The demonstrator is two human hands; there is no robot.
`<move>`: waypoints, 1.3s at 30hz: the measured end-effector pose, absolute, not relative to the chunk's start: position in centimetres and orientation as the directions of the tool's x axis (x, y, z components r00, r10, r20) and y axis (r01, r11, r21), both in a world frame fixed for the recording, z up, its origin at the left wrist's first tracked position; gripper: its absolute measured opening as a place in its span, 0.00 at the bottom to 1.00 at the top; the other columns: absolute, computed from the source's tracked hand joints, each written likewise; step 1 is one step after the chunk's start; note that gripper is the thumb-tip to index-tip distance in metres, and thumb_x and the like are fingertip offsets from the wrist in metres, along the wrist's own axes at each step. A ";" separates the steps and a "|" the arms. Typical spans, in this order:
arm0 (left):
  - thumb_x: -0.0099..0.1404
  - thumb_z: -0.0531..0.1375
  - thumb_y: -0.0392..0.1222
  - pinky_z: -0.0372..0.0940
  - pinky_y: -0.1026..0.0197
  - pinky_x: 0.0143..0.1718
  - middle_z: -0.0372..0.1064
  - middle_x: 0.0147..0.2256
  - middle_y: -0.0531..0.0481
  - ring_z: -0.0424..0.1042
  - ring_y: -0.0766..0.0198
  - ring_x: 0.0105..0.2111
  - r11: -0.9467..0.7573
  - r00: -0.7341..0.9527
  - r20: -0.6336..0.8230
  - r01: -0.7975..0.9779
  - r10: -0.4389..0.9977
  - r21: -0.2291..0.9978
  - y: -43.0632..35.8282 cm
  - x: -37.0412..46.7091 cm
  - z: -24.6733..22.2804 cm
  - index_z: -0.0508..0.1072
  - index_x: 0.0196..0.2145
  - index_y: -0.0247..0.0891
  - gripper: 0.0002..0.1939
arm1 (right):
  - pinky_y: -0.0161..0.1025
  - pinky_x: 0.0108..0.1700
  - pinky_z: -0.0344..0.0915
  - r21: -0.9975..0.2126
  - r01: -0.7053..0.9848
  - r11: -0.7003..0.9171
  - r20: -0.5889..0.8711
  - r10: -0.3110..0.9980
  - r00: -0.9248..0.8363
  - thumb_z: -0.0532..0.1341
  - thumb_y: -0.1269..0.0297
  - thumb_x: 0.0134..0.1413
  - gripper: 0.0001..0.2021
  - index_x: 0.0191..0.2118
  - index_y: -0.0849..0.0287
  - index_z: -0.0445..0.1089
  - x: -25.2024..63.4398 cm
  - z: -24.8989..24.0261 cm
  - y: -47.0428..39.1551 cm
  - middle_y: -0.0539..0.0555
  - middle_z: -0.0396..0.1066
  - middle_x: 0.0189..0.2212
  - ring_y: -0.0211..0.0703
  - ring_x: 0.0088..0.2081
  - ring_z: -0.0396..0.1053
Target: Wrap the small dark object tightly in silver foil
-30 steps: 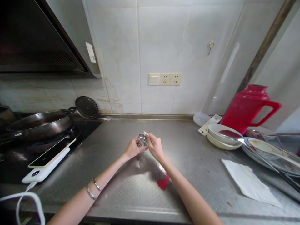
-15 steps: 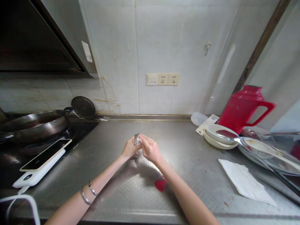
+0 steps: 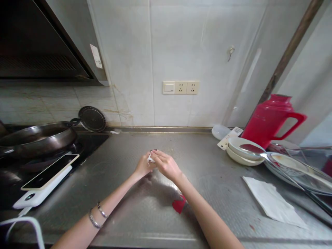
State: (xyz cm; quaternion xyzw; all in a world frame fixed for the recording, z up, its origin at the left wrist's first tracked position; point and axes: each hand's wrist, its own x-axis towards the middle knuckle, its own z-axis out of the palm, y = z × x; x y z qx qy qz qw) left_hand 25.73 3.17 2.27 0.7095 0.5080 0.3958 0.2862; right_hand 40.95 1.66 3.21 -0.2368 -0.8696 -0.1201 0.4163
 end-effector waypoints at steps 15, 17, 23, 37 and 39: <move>0.47 0.66 0.42 0.62 0.69 0.17 0.74 0.33 0.46 0.73 0.62 0.27 -0.257 0.159 0.209 0.409 0.965 0.876 4.0 24.8 2.7 0.70 0.39 0.35 0.20 | 0.49 0.56 0.66 -0.155 0.404 0.902 0.837 0.337 -0.430 0.52 0.73 0.61 0.14 0.48 0.55 0.69 40.5 3.9 1.2 0.55 0.76 0.41 0.44 0.47 0.72; 0.47 0.67 0.47 0.62 0.69 0.15 0.74 0.35 0.45 0.74 0.60 0.28 -0.199 0.144 0.156 0.367 0.977 0.909 4.1 25.0 2.7 0.70 0.41 0.35 0.23 | 0.49 0.54 0.67 -0.255 0.456 0.853 0.884 0.397 -0.248 0.52 0.71 0.61 0.13 0.46 0.55 0.71 41.1 4.3 1.6 0.55 0.76 0.41 0.46 0.47 0.73; 0.49 0.67 0.51 0.64 0.68 0.16 0.74 0.28 0.48 0.73 0.61 0.26 -0.153 0.178 0.114 0.219 0.977 0.964 4.5 25.2 1.9 0.71 0.43 0.33 0.27 | 0.42 0.44 0.73 -0.480 0.518 0.708 0.826 0.564 -0.005 0.54 0.62 0.61 0.12 0.42 0.55 0.74 42.2 3.9 2.9 0.54 0.77 0.39 0.48 0.43 0.75; 0.46 0.68 0.53 0.64 0.68 0.19 0.70 0.25 0.51 0.66 0.70 0.19 -0.024 0.171 0.014 0.057 0.985 0.998 4.2 25.3 2.5 0.72 0.40 0.32 0.27 | 0.49 0.51 0.69 -0.490 0.350 0.798 0.817 0.560 -0.133 0.54 0.63 0.61 0.12 0.38 0.52 0.76 40.7 3.3 1.7 0.52 0.78 0.35 0.51 0.43 0.74; 0.46 0.68 0.53 0.64 0.67 0.18 0.69 0.24 0.52 0.64 0.72 0.17 -0.018 0.182 0.008 0.049 0.983 0.999 4.2 25.3 2.5 0.72 0.41 0.32 0.28 | 0.48 0.47 0.71 -0.545 0.342 0.766 0.794 0.602 -0.082 0.55 0.61 0.60 0.12 0.35 0.54 0.77 41.0 3.4 1.8 0.53 0.78 0.32 0.52 0.41 0.75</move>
